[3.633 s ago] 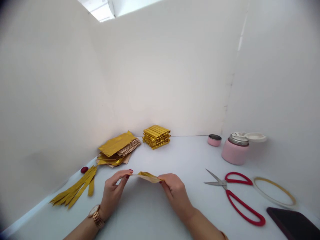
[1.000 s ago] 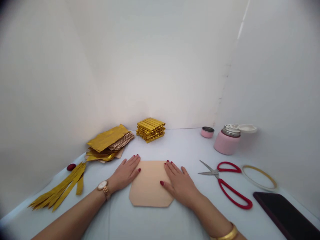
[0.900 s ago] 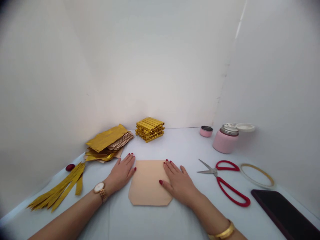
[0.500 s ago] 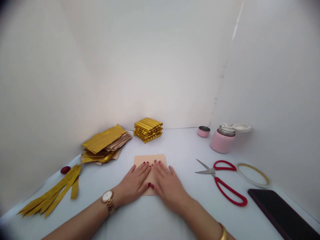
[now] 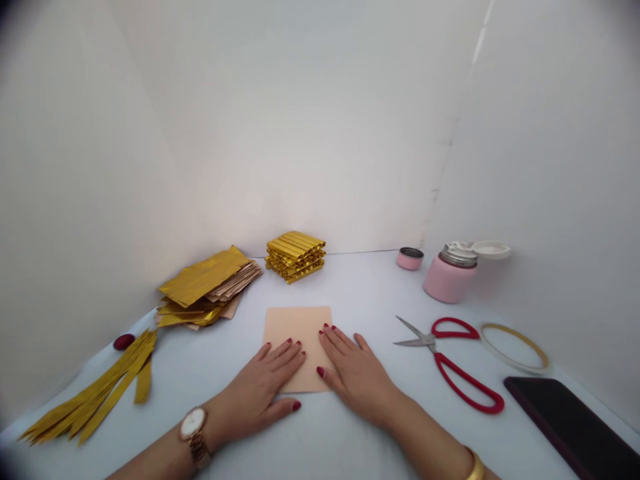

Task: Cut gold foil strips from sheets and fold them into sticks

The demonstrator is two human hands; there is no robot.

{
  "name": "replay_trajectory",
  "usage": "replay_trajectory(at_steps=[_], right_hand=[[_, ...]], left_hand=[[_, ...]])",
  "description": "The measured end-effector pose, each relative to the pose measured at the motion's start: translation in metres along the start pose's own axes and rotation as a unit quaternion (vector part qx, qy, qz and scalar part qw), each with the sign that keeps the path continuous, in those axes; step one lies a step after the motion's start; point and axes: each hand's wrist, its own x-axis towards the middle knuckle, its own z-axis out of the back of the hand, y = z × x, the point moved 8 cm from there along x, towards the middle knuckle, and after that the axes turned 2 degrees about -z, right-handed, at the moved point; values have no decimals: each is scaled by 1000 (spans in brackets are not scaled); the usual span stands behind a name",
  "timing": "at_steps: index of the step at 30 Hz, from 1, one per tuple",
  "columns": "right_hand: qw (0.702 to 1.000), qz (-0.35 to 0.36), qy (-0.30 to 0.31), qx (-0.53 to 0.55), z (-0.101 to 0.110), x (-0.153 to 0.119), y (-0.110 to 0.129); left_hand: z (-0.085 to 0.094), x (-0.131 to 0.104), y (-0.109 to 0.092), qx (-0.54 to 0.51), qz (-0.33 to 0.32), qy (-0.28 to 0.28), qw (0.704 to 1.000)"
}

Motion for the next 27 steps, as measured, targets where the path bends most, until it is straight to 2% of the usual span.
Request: replay_trajectory(at_steps=[2, 5, 6, 7, 9, 10, 14, 19, 24, 27], right_hand=[[1000, -23, -15, 5, 3, 0, -7], [995, -74, -73, 5, 17, -4, -17], [994, -64, -91, 10, 22, -6, -13], [995, -26, -97, 24, 26, -8, -3], [993, 78, -64, 68, 25, -12, 22], [989, 107, -45, 87, 24, -14, 31], [986, 94, -32, 136, 23, -15, 35], [983, 102, -43, 146, 25, -16, 33], [980, 113, -69, 145, 27, -16, 47], [981, 104, -74, 147, 25, -10, 56]], left_hand=[[-5, 1, -6, -14, -4, 22, 1000], [-5, 0, -5, -18, 1, 25, 1000], [-5, 0, -4, -19, 2, 24, 1000], [-5, 0, -4, -19, 3, 23, 1000], [-5, 0, -2, -20, 4, 20, 1000], [-6, 0, -2, -22, 3, 18, 1000], [-6, -1, 0, -34, -4, 2, 999], [10, -4, -4, -65, -1, -66, 996], [12, 1, -19, -38, -15, -73, 996], [9, 6, -20, -18, -13, -82, 996]])
